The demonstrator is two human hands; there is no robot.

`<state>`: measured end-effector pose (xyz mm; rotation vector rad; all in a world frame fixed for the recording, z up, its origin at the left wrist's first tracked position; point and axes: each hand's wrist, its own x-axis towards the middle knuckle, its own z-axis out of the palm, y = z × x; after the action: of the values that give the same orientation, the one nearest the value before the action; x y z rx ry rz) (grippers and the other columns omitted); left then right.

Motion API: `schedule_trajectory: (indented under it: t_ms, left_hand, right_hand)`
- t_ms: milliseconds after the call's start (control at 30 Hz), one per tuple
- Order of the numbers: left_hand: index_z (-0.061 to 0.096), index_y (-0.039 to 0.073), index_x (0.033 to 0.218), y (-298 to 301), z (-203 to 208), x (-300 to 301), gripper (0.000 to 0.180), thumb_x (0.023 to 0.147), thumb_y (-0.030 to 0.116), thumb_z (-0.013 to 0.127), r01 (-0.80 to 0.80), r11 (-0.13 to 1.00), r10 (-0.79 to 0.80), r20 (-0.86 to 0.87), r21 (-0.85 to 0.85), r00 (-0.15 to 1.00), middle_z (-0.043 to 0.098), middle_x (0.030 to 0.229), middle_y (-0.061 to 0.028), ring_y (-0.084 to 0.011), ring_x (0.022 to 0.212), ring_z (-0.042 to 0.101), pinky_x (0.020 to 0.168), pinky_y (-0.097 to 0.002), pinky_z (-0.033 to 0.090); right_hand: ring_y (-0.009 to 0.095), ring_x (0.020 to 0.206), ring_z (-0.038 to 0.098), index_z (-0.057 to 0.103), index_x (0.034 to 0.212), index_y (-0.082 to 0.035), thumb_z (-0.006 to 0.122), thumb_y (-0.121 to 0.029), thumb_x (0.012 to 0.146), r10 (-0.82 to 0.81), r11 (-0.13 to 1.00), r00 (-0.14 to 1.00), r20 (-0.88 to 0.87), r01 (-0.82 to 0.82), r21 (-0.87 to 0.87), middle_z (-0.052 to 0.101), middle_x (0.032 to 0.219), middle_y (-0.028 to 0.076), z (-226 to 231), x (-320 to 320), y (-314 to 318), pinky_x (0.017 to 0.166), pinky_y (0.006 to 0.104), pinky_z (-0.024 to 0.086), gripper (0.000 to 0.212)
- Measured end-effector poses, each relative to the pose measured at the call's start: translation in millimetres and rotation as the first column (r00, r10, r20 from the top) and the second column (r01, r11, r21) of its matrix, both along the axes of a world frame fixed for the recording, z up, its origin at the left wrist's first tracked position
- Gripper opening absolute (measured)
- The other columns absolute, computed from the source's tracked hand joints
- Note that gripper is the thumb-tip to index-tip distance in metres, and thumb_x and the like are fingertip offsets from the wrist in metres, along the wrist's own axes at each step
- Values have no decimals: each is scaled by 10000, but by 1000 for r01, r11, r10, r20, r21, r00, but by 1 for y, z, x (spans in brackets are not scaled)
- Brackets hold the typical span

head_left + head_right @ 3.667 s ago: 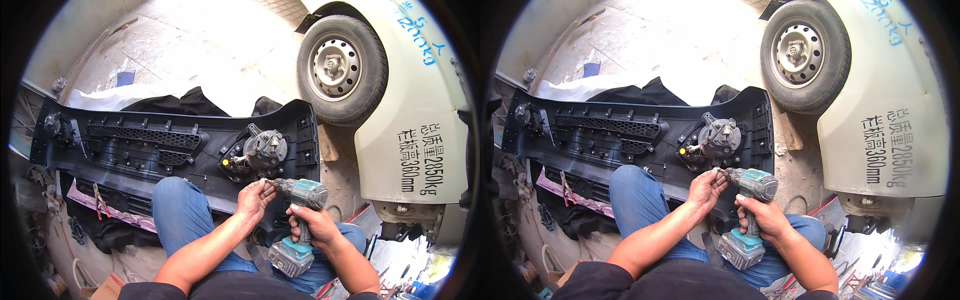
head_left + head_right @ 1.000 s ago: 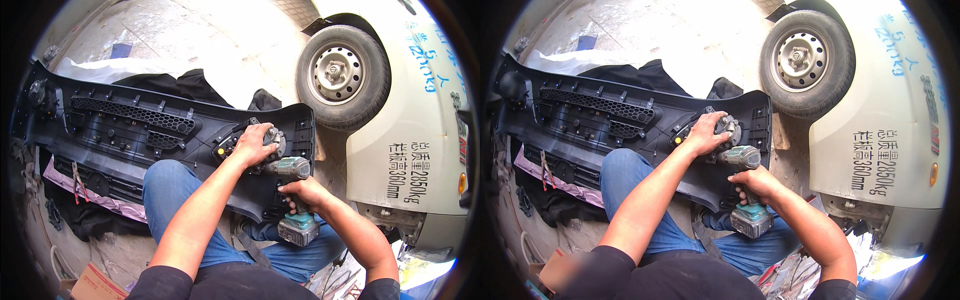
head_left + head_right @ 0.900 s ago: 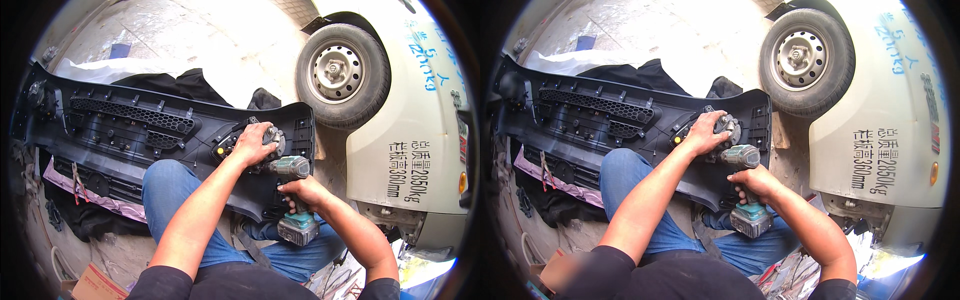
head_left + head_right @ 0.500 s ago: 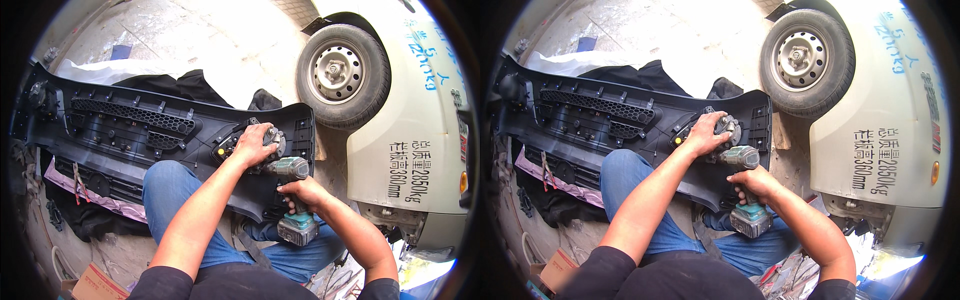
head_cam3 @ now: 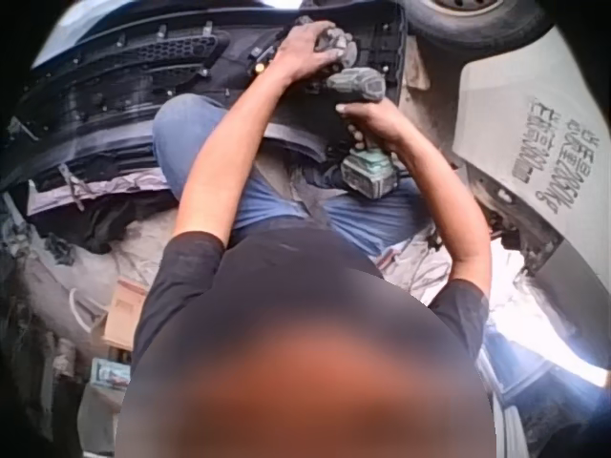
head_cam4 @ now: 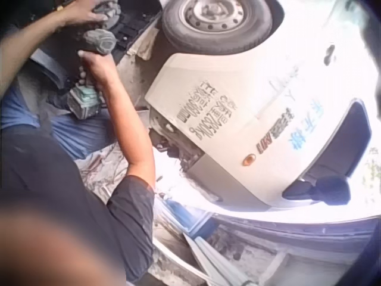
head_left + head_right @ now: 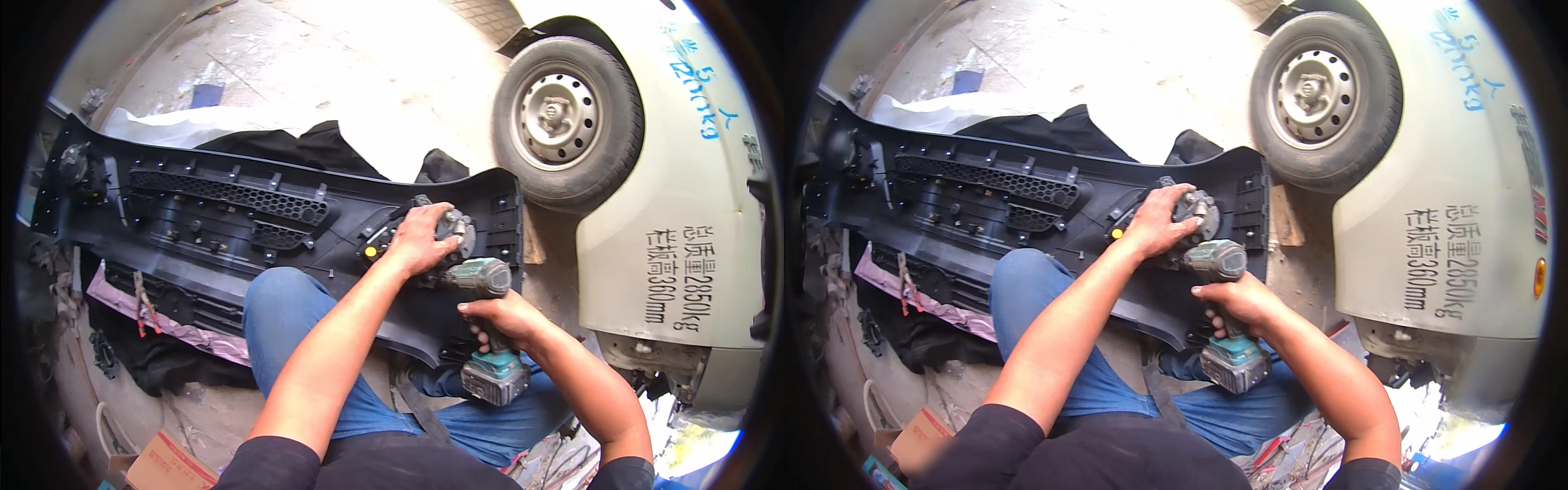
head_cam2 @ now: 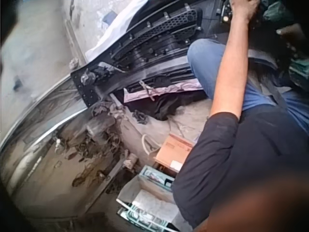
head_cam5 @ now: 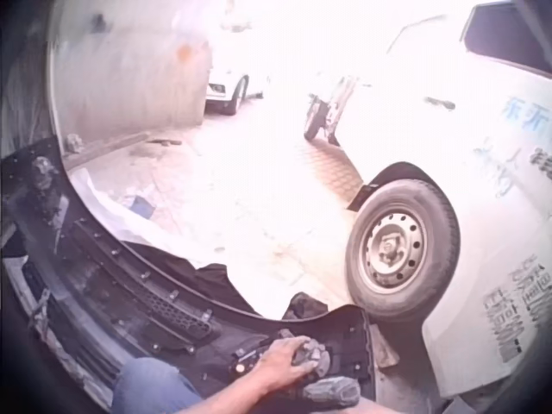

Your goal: The person uses a cordless drill to attach a headlight assembly and other components to a car bumper. They then move the bumper to the front of a white truck and align it for installation.

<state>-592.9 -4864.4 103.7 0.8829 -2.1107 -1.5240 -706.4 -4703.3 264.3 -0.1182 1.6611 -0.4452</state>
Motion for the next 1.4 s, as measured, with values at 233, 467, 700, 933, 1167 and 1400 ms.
schedule_trajectory:
  t_ms: [233,467,700,933,1167,1400]
  left_hand:
    - [587,86,1539,-9,17,7,756,884,365,841,43,999,-43,41,13,998,594,1552,-200,-373,1486,510,1273,-457,394]
    - [706,30,1370,-62,9,56,500,996,350,792,45,990,-47,6,136,999,761,1303,-155,-253,1222,721,1083,-384,554]
    - [832,66,1027,-87,-88,135,261,827,226,780,166,985,-108,896,39,430,810,1102,-216,-385,1105,777,1002,-463,615]
    - [800,48,1219,-54,-134,134,550,832,412,940,236,965,-188,926,112,326,764,1311,-216,-392,1246,727,1071,-480,594]
    - [821,27,1168,-59,-149,126,440,793,250,884,267,959,-179,933,95,313,772,1276,-236,-380,1223,743,1059,-468,602]
    - [792,40,1288,-53,-138,120,432,866,130,775,126,986,-135,959,106,248,739,1383,-219,-367,1315,705,1104,-447,580]
  right_hand:
    - [175,625,696,655,1199,-3,800,-307,1013,11,995,998,-54,-16,-98,706,839,87,24,7,12,587,348,613,385]
    - [174,696,742,628,1303,43,771,-332,1041,58,978,995,86,-40,-204,730,902,106,26,-9,10,641,332,627,479]
    - [171,667,753,703,1054,90,755,-391,1043,216,959,975,-58,-223,-176,736,836,114,29,-10,3,610,328,616,484]
    - [154,656,732,709,1059,65,780,-403,1023,126,968,992,-1,-123,-219,717,834,87,25,-7,8,595,321,608,475]
    - [188,703,778,724,1048,79,739,-473,1025,334,918,931,-145,-357,-175,755,757,135,24,-10,9,642,338,606,553]
    - [206,687,776,725,921,82,741,-491,1024,89,979,996,8,-86,-183,755,785,139,26,-14,13,645,358,641,582]
